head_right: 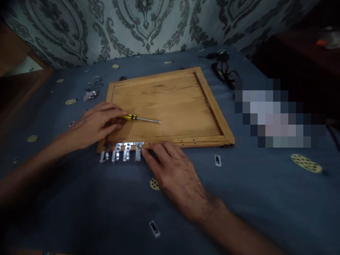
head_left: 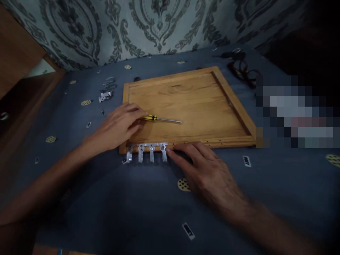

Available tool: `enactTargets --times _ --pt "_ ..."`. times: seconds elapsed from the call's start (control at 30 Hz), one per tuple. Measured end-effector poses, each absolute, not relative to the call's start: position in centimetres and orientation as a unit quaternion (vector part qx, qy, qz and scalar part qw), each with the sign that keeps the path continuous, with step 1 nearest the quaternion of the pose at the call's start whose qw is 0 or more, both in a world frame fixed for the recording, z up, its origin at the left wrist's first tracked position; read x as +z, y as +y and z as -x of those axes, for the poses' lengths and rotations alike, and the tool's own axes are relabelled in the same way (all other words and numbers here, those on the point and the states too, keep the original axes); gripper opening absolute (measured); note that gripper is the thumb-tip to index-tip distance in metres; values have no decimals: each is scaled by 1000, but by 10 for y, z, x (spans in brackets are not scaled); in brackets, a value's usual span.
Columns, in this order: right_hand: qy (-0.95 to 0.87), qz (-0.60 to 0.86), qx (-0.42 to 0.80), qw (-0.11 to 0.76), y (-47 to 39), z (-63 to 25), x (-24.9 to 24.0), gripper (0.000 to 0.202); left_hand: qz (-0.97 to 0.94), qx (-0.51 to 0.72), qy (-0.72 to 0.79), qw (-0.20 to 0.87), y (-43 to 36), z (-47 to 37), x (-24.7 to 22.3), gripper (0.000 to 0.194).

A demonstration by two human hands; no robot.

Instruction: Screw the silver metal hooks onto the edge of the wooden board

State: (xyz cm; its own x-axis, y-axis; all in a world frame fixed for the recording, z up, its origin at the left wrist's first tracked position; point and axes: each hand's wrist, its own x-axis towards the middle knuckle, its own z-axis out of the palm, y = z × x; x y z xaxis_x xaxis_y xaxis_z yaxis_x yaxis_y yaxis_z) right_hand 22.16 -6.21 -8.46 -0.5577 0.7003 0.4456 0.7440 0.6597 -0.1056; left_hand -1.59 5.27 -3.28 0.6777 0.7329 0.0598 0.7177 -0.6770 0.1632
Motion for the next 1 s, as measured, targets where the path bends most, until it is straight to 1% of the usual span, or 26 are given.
enactTargets --times 0.3,0.5,0.63,0.77,0.87,0.93,1.0 --pt "-881 414 -26 225 -61 -220 -85 41 -904 58 416 82 66 27 -44 27" --pt "-880 420 -20 221 -62 -220 -85 41 -895 94 424 100 70 30 -37 16" --pt "-882 417 -24 219 -61 -220 -84 40 -863 206 440 142 69 34 -20 13" --pt "-882 415 -36 221 -61 -220 -85 39 -834 307 427 167 65 34 -2 21" --pt "-882 412 -42 224 -62 -220 -86 39 -798 432 374 194 54 25 11 24" --pt "-882 414 -44 221 -62 -220 -86 39 -761 516 336 204 42 16 18 21" --pt "-881 418 -40 219 -62 -220 -85 40 -723 571 320 223 28 6 23 13"
